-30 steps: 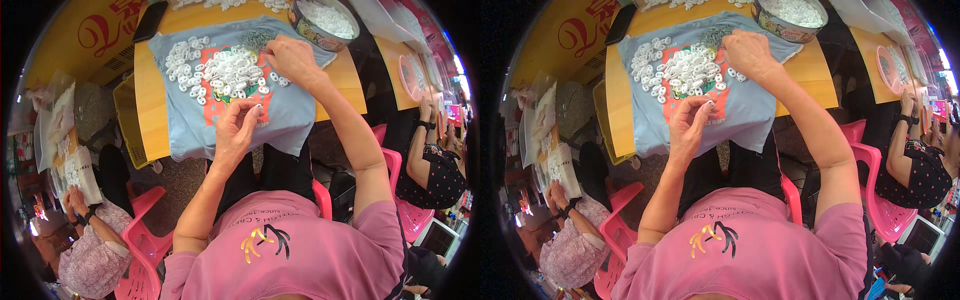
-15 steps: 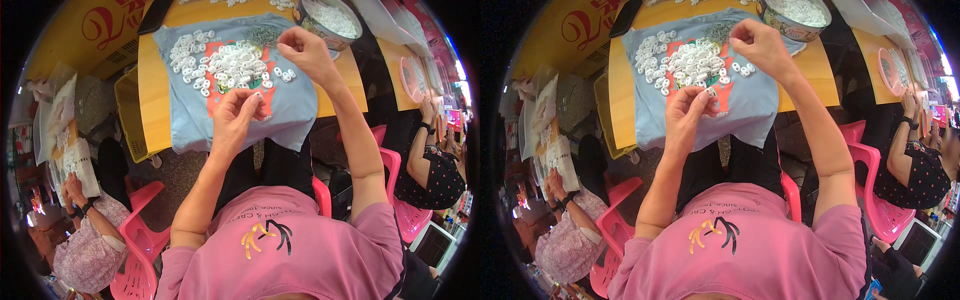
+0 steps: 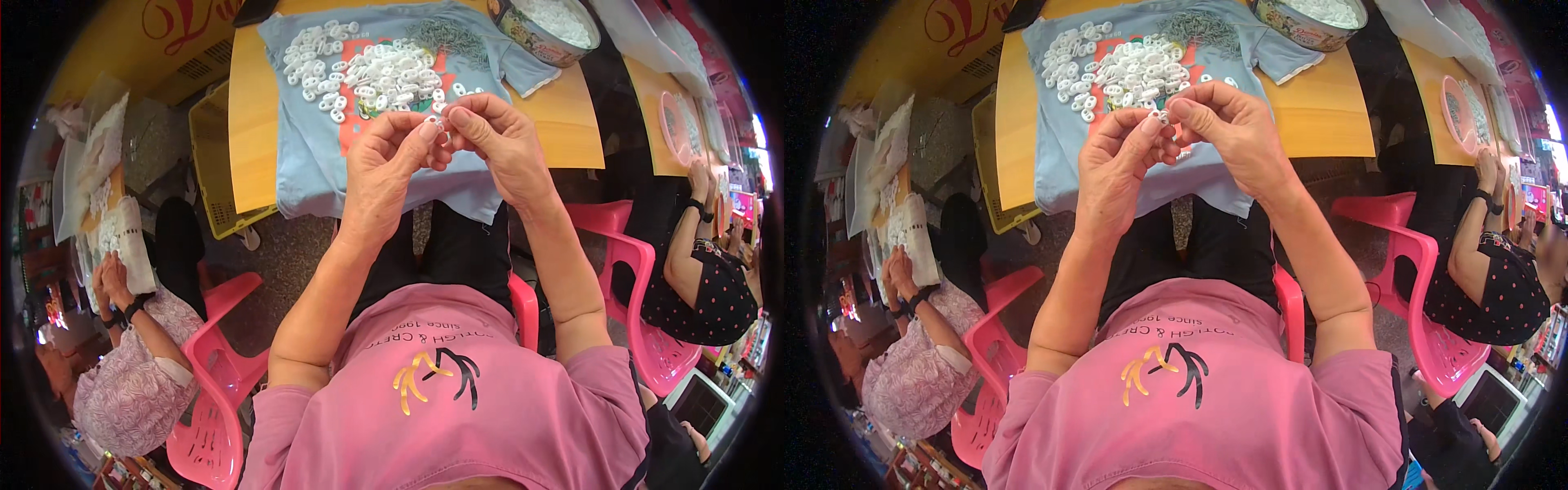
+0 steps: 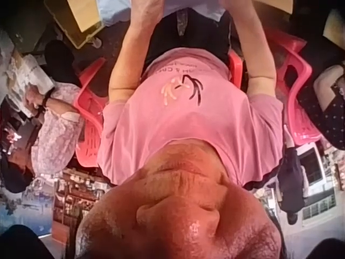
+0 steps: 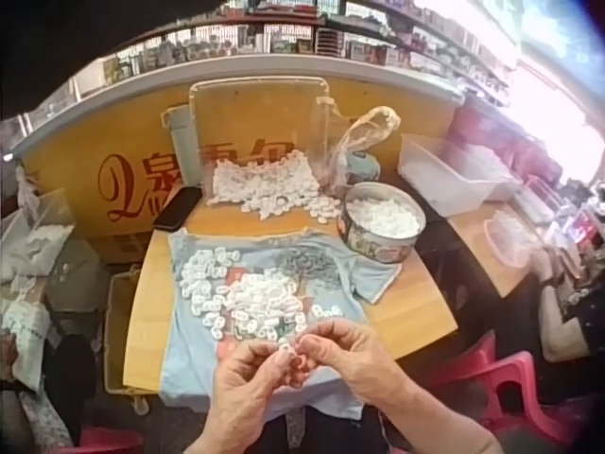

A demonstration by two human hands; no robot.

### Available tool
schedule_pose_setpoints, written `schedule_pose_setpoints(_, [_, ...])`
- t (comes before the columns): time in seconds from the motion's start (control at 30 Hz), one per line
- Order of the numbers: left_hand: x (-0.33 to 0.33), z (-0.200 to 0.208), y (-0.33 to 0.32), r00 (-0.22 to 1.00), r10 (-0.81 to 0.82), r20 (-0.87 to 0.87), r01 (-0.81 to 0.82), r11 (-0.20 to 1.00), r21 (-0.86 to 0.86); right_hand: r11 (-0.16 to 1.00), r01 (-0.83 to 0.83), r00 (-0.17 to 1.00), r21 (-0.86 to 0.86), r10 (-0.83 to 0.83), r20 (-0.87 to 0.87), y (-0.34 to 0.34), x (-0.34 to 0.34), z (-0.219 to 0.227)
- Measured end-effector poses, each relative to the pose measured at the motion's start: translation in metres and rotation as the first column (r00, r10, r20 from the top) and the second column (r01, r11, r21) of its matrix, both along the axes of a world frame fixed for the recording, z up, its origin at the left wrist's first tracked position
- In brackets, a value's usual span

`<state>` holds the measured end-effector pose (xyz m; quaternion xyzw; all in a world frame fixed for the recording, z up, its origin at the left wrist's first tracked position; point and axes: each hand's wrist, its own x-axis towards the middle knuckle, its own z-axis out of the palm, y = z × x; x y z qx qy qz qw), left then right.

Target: Manually assembling small white plastic components by inserting metal pins into them.

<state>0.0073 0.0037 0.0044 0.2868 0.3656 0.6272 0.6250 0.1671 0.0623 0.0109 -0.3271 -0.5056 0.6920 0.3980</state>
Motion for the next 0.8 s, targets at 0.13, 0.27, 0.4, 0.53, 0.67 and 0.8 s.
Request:
schedule_pose_setpoints(0.13, [0.002,0.003,-0.006,1.000,0.008,-0.009,-0.007,1.000,0.011,0.998,0.030,0.998,-0.051,-0.032,-0.050,-0.011,-0.007,0.003])
schedule_pose_setpoints(0.27, [0.002,0.004,-0.012,0.999,0.009,-0.040,-0.008,1.000,0.028,0.998,0.021,0.997,-0.062,-0.025,-0.075,-0.017,-0.010,0.004])
schedule_pose_setpoints(0.4, [0.002,0.007,-0.017,0.996,0.017,-0.084,-0.013,0.999,0.050,1.000,-0.004,1.000,0.013,0.005,-0.024,-0.021,-0.009,0.011])
schedule_pose_setpoints(0.53, [0.003,0.008,-0.022,0.986,0.060,-0.154,-0.045,0.994,0.098,0.981,0.052,0.992,0.185,-0.072,0.103,-0.026,-0.010,0.014])
schedule_pose_setpoints(0.67, [0.007,0.011,-0.028,0.939,0.140,-0.314,-0.105,0.987,0.125,0.979,0.093,0.988,0.182,-0.114,0.109,-0.034,-0.012,0.017])
schedule_pose_setpoints(0.8, [0.010,0.012,-0.029,0.892,0.209,-0.400,-0.138,0.970,0.200,0.974,0.118,0.986,0.192,-0.138,0.093,-0.038,-0.014,0.013])
